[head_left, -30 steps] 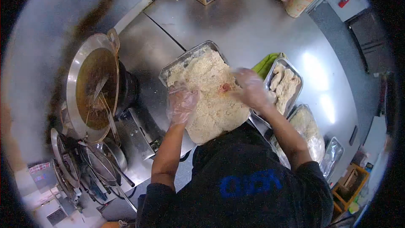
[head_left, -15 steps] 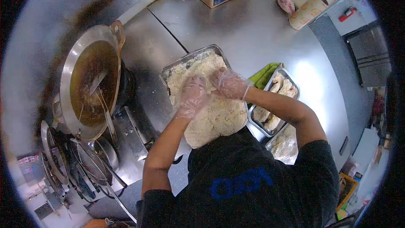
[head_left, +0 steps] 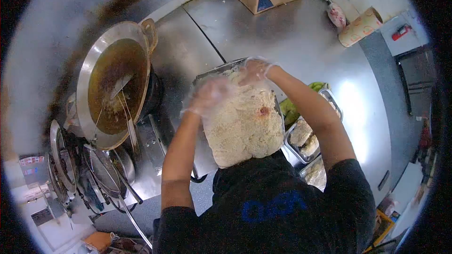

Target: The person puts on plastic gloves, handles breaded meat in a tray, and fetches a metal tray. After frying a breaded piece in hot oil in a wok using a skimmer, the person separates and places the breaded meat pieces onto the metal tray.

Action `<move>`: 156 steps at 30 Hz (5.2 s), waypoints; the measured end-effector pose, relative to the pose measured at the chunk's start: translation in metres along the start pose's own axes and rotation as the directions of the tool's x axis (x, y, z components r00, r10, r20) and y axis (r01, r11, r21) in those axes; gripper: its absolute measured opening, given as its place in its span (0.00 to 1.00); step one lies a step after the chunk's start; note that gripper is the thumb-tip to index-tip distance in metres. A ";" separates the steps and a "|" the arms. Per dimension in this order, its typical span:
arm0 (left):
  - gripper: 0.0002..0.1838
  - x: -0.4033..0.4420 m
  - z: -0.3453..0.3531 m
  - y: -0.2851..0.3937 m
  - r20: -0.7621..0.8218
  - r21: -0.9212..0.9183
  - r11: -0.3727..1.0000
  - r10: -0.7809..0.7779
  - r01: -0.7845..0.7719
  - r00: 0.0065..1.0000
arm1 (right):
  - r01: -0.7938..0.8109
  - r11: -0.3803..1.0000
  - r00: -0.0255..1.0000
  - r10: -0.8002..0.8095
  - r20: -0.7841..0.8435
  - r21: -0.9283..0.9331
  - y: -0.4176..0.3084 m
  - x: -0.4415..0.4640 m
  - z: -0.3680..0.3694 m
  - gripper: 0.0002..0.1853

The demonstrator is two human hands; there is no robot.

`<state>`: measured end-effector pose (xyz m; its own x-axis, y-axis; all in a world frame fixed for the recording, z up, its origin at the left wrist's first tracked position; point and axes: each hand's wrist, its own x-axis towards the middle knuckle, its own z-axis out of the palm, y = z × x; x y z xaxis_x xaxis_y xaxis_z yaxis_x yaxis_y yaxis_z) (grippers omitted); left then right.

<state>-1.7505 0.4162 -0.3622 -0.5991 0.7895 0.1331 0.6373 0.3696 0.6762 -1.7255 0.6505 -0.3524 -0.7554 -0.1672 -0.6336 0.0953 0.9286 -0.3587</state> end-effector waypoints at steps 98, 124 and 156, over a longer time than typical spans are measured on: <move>0.33 -0.048 -0.025 0.097 0.264 -0.947 0.083 -0.350 0.310 0.899 | 0.480 -0.018 0.862 0.194 -0.468 0.877 -0.061 -0.146 0.054 0.31; 0.28 -0.106 0.030 0.091 0.295 -0.918 0.046 -0.582 0.393 0.757 | 0.195 0.610 0.903 0.194 -0.383 0.768 -0.051 -0.124 0.086 0.38; 0.28 -0.131 0.057 0.033 0.119 -0.906 0.352 -0.320 0.235 0.940 | 0.227 0.627 0.920 0.113 -0.375 0.745 -0.072 -0.160 0.040 0.29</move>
<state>-1.6239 0.3527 -0.3987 -0.7094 0.6820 -0.1778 -0.3557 -0.1286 0.9257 -1.5854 0.5969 -0.2521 -0.9274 0.0750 -0.3664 0.3716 0.2972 -0.8796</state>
